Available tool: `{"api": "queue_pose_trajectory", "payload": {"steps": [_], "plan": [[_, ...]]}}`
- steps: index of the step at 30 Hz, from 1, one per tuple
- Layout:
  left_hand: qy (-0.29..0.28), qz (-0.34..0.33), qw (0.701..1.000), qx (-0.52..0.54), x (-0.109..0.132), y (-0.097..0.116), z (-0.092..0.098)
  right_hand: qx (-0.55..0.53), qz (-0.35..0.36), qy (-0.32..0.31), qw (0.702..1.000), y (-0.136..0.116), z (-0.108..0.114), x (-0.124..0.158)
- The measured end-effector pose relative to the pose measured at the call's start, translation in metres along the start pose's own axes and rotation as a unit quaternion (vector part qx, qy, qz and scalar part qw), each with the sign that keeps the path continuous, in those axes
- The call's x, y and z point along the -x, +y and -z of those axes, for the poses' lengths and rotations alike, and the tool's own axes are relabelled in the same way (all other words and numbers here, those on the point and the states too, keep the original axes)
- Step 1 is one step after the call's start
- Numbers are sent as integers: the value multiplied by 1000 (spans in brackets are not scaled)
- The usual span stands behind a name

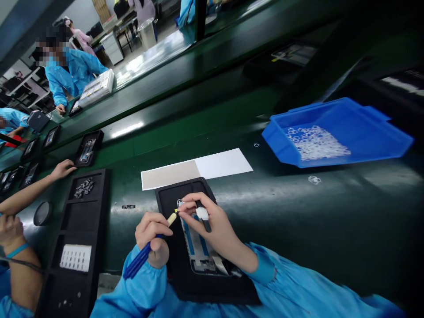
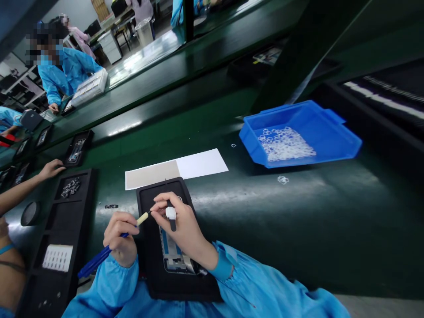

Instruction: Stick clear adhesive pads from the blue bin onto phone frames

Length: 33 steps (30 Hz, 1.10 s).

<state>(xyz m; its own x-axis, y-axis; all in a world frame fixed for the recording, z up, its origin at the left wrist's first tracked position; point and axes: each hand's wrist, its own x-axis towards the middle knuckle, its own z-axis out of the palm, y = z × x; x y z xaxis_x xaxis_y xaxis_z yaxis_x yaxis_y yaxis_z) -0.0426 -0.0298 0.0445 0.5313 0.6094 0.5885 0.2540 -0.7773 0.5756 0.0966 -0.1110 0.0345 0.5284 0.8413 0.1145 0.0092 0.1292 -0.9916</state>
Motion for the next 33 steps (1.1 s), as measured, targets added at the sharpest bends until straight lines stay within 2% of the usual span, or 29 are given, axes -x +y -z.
{"api": "queue_pose_trajectory", "payload": {"steps": [3, 5, 10, 16, 23, 33], "plan": [[69, -55, 990, 110, -3, 0, -4, -7, -1, -5, 1000, 0, -1, 1], [64, -48, 989, 126, -6, 0, -5, -13, -7, -5, 1000, 1, -1, 1], [67, 22, 989, 127, -9, 1, -3, -21, -15, 2, 1000, 3, -1, 1], [54, 15, 991, 125, -7, 3, -2, -20, -10, 9, 1000, 1, 1, 1], [-25, 5, 994, 109, -8, 9, 6, -18, -3, 28, 999, 2, 1, -1], [-85, -44, 991, 91, -6, 10, 10, -44, -11, 15, 999, 5, 3, -2]]}}
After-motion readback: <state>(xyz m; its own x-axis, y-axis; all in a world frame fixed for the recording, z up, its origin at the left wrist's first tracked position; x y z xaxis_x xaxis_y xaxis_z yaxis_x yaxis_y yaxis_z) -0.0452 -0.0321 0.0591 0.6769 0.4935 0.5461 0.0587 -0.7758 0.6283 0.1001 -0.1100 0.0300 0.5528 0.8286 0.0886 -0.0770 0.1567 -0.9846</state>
